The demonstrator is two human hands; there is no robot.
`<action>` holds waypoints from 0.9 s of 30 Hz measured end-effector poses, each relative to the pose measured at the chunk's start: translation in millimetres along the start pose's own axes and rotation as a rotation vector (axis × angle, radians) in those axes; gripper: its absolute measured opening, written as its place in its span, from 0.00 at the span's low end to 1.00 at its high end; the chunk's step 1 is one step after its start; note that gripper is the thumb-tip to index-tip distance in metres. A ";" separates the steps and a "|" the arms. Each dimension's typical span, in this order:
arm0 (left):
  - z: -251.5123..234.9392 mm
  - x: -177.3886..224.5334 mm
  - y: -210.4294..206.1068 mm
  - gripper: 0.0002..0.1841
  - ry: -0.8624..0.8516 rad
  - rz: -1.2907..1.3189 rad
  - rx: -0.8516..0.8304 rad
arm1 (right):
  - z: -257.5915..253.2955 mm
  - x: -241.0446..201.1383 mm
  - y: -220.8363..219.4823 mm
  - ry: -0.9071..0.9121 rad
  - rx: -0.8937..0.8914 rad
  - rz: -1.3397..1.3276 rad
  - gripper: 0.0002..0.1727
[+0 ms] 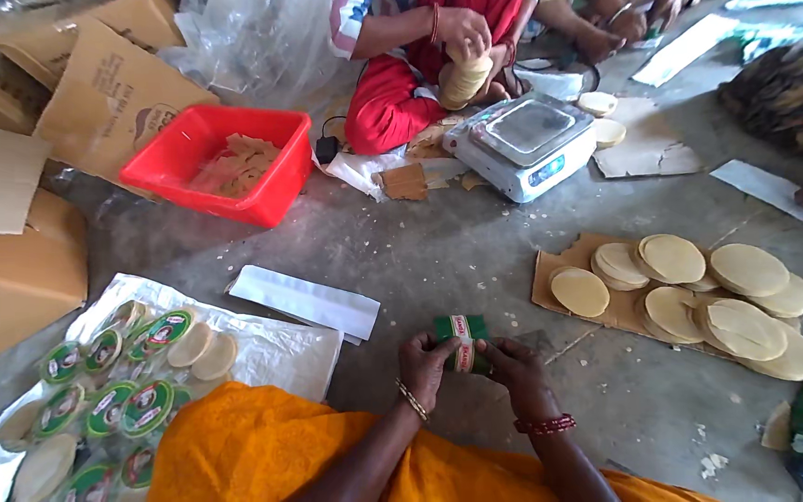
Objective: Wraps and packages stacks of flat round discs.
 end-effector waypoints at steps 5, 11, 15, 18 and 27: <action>3.6 1.3 -5.0 0.08 -0.062 -0.032 0.021 | -2.1 -0.1 1.4 0.060 0.025 0.019 0.09; 8.0 2.4 -6.6 0.09 -0.105 -0.055 0.057 | -3.3 -0.8 2.0 0.104 0.056 0.071 0.11; 9.3 2.0 -6.7 0.09 -0.088 -0.046 0.061 | -3.6 -1.7 1.3 0.108 0.074 0.127 0.12; 7.9 1.0 -6.9 0.12 -0.081 -0.048 0.066 | -4.2 -0.8 1.3 0.105 0.076 0.122 0.12; 11.1 4.7 -8.2 0.16 -0.156 -0.104 0.054 | -4.1 -5.3 -3.7 0.134 0.033 0.157 0.12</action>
Point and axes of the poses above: each hand's wrist, its own z-axis away from the middle knuckle, its own y-axis out of the back of the hand, x = y × z, the point moved 9 cm from there along -z, towards the middle knuckle, and after that the axes turned 5 degrees about y, right-handed, at the moved point
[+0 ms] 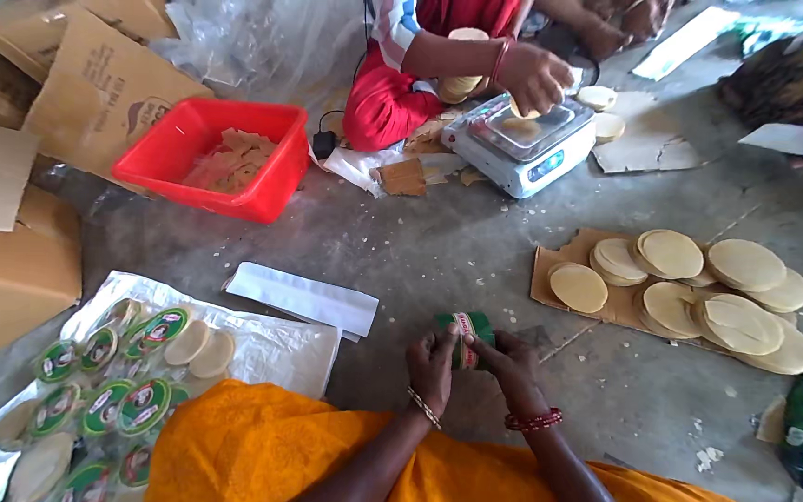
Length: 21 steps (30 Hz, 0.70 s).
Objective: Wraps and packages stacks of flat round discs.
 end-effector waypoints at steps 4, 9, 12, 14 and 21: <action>-3.3 -1.4 -3.1 0.09 0.010 0.010 -0.036 | 0.4 2.8 1.6 -0.003 0.024 -0.002 0.09; -3.6 -0.8 -0.9 0.13 0.015 -0.006 -0.027 | 2.9 2.1 4.3 -0.064 0.061 0.003 0.19; -4.0 -2.9 -0.7 0.15 0.004 0.019 -0.024 | 3.2 2.1 3.9 -0.072 0.037 0.038 0.21; -5.2 -4.3 -1.0 0.11 0.022 0.003 -0.016 | 0.9 4.1 1.2 -0.036 -0.008 0.037 0.14; -5.1 3.2 -1.2 0.13 -0.062 0.058 -0.041 | 0.2 -3.6 -1.1 0.106 -0.037 -0.037 0.16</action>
Point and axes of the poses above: each hand's wrist, its own z-axis away from the middle knuckle, its own y-axis out of the back of the hand, x = y × z, the point moved 9 cm from there along -z, towards the middle knuckle, and after that the axes turned 5 degrees about y, right-handed, at the moved point
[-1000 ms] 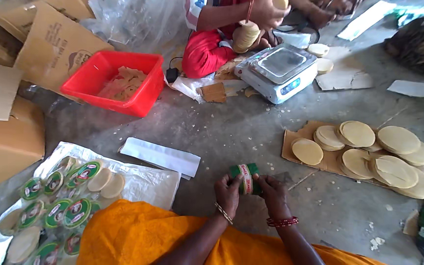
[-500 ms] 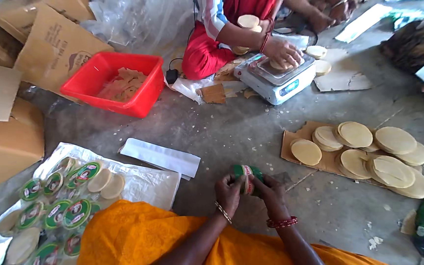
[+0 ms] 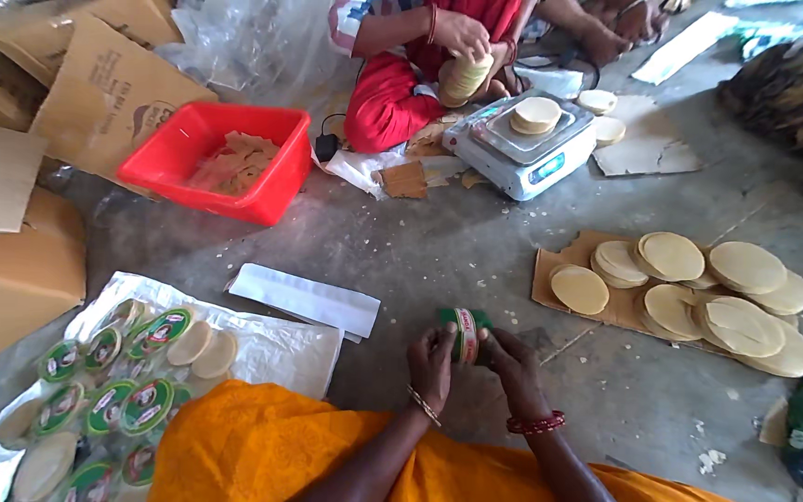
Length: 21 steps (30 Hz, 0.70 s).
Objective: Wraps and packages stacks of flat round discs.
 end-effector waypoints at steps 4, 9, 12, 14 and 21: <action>-3.4 -6.1 -1.0 0.08 -0.029 0.079 -0.050 | -0.6 1.2 -6.1 0.023 -0.086 -0.059 0.16; -4.3 -10.3 0.2 0.10 -0.001 0.079 -0.011 | -2.1 3.5 -4.3 0.071 -0.070 -0.104 0.08; -3.8 -10.5 2.5 0.07 0.018 0.041 -0.002 | -2.1 5.4 -1.8 0.084 -0.025 -0.099 0.01; -2.9 -9.4 2.8 0.06 0.034 0.024 -0.002 | -3.7 6.2 0.6 0.101 -0.009 -0.055 0.02; -4.0 -9.6 1.8 0.05 0.054 0.026 0.005 | -8.3 8.8 3.9 0.076 0.000 0.008 0.06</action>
Point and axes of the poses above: each hand's wrist, its own z-axis away from the middle knuckle, its own y-axis out of the back of the hand, x = y × z, the point moved 9 cm from there along -z, towards the middle knuckle, and after that the axes turned 5 degrees about y, right-handed, at the moved point
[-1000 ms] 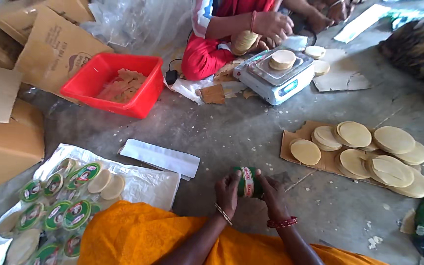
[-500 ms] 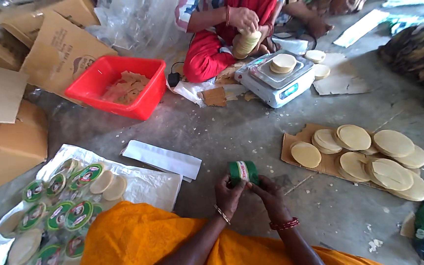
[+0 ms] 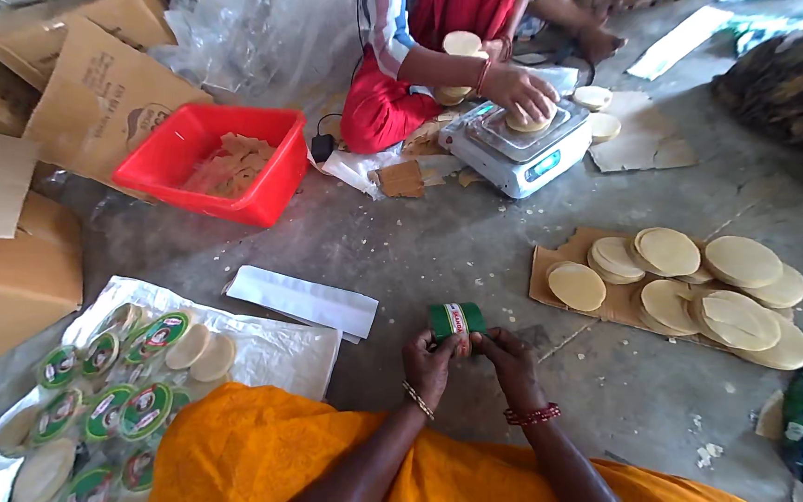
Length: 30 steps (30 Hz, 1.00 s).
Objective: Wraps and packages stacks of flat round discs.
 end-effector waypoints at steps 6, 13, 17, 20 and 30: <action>-0.9 -2.6 2.9 0.05 0.082 0.003 0.003 | 1.4 1.8 -1.6 -0.064 0.001 -0.035 0.06; -6.4 -8.7 7.8 0.06 0.074 0.053 0.046 | -0.1 4.7 -6.7 -0.163 0.032 -0.165 0.04; -7.2 -6.4 3.5 0.07 -0.018 0.009 0.088 | -4.8 7.6 -9.8 -0.154 0.076 -0.160 0.13; -8.6 -6.8 7.6 0.20 -0.030 -0.106 0.136 | -5.6 10.0 -13.1 -0.110 0.126 -0.179 0.20; 0.4 43.3 -9.4 0.15 -0.193 -0.758 -0.030 | 0.7 -6.0 -27.6 -0.119 -0.087 0.033 0.10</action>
Point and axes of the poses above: each hand's wrist, its own z-axis away from the middle knuckle, its own y-axis out of the back of the hand, x = y × z, the point moved 9 cm from there along -z, towards the middle knuckle, and after that the axes turned 5 degrees about y, right-handed, at the moved point
